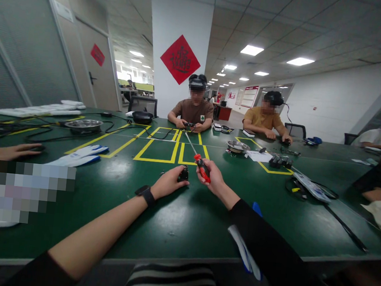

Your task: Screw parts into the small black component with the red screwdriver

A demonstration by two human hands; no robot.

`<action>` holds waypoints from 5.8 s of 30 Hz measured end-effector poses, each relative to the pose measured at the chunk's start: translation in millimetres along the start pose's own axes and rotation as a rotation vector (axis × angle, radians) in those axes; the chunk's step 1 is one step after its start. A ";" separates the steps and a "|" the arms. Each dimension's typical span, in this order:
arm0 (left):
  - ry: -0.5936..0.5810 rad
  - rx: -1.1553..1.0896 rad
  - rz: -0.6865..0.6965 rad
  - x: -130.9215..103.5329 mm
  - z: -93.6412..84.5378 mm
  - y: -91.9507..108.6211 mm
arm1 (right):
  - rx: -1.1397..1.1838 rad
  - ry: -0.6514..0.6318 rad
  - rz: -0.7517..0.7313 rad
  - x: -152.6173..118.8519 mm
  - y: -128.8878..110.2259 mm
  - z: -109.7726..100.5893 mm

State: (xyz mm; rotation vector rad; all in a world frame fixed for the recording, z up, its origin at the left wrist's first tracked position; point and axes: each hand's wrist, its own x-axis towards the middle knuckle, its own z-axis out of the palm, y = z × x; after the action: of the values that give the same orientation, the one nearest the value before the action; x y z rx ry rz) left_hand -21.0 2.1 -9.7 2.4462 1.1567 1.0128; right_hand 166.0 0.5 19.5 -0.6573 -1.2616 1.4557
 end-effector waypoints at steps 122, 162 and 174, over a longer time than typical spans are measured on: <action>-0.037 -0.274 -0.052 5.2 9.1 6.0 | -0.234 0.154 -0.507 -22.3 -6.6 26.9; -0.044 -0.208 -0.031 4.1 7.5 5.3 | -0.221 0.159 -0.588 -17.3 -11.0 23.6; -0.034 -0.170 -0.014 3.6 6.9 6.1 | -0.396 0.269 -0.614 -19.5 -11.9 30.3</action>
State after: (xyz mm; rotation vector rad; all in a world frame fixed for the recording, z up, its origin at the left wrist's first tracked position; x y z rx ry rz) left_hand -11.1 1.3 -10.0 2.3115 1.0304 1.0166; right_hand 149.1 -29.6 35.1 -0.6219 -1.3872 0.6006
